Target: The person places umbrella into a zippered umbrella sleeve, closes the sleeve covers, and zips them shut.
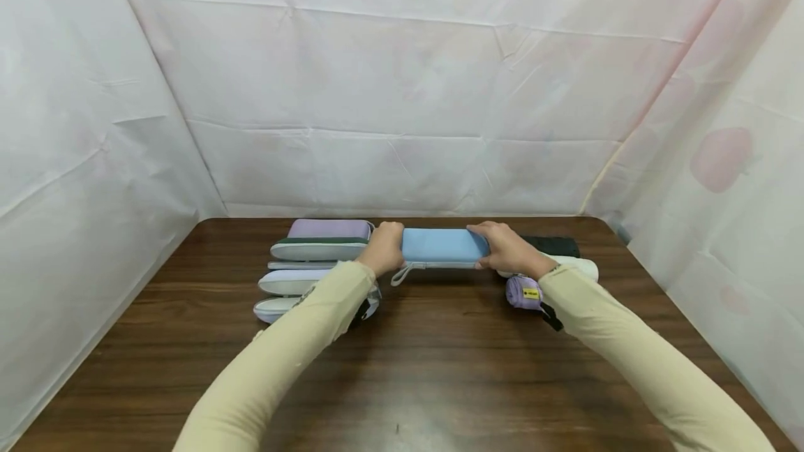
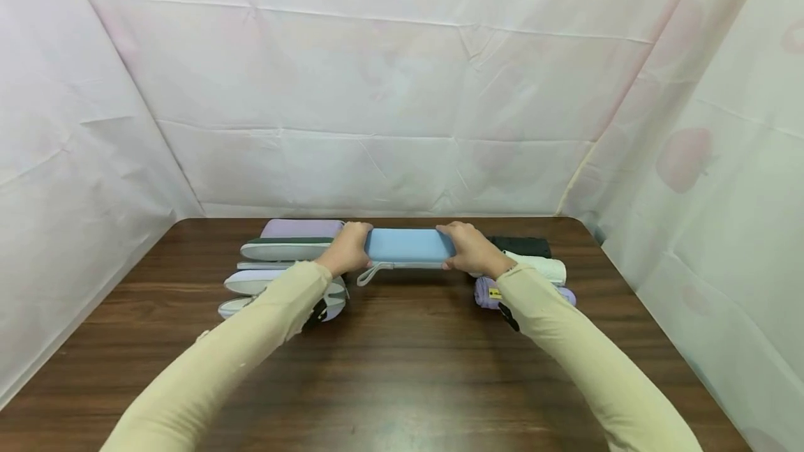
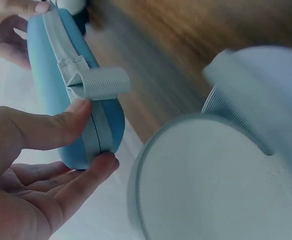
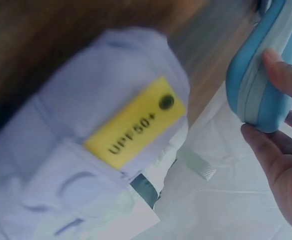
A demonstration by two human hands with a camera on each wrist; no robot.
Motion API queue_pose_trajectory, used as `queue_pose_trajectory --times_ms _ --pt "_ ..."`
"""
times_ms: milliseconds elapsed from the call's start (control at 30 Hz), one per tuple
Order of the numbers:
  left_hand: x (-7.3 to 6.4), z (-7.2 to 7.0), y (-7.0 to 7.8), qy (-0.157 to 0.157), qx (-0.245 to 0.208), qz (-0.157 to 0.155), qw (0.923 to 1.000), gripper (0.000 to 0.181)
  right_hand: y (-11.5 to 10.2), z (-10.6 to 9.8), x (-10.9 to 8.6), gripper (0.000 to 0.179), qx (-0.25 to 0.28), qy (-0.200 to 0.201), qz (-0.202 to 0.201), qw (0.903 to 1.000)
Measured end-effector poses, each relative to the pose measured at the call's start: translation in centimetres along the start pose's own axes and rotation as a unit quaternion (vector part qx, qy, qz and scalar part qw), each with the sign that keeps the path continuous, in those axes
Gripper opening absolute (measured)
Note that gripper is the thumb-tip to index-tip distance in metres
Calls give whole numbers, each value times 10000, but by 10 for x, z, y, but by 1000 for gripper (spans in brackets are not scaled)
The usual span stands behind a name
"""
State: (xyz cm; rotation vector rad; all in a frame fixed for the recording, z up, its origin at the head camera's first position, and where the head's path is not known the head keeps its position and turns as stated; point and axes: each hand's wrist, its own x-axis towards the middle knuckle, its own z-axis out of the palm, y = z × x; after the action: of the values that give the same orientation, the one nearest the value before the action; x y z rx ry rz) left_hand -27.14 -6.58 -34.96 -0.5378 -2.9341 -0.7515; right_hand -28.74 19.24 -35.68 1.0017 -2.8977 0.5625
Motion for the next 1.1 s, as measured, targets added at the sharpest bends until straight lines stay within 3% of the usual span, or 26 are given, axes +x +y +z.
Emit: queue_pose_trajectory --times_ms 233,467,600,800,967,1100 --pt "30 6 -9 -151 -186 -671 9975 39 13 4 32 77 -145 33 25 9999" --pt "46 15 -11 -63 -341 -1210 9920 13 23 11 50 80 -51 64 120 9999" --pt "48 28 -14 38 -460 -1277 9907 14 26 23 53 80 -134 16 380 9992" --pt "40 49 -23 21 -553 -1471 9876 16 24 45 49 81 -268 -140 539 9981" --pt "38 50 -24 55 -733 -1606 9843 16 21 47 52 87 -298 -147 514 9981" --pt "42 47 -20 29 -517 -1605 9857 18 15 39 56 79 -438 -510 785 9946"
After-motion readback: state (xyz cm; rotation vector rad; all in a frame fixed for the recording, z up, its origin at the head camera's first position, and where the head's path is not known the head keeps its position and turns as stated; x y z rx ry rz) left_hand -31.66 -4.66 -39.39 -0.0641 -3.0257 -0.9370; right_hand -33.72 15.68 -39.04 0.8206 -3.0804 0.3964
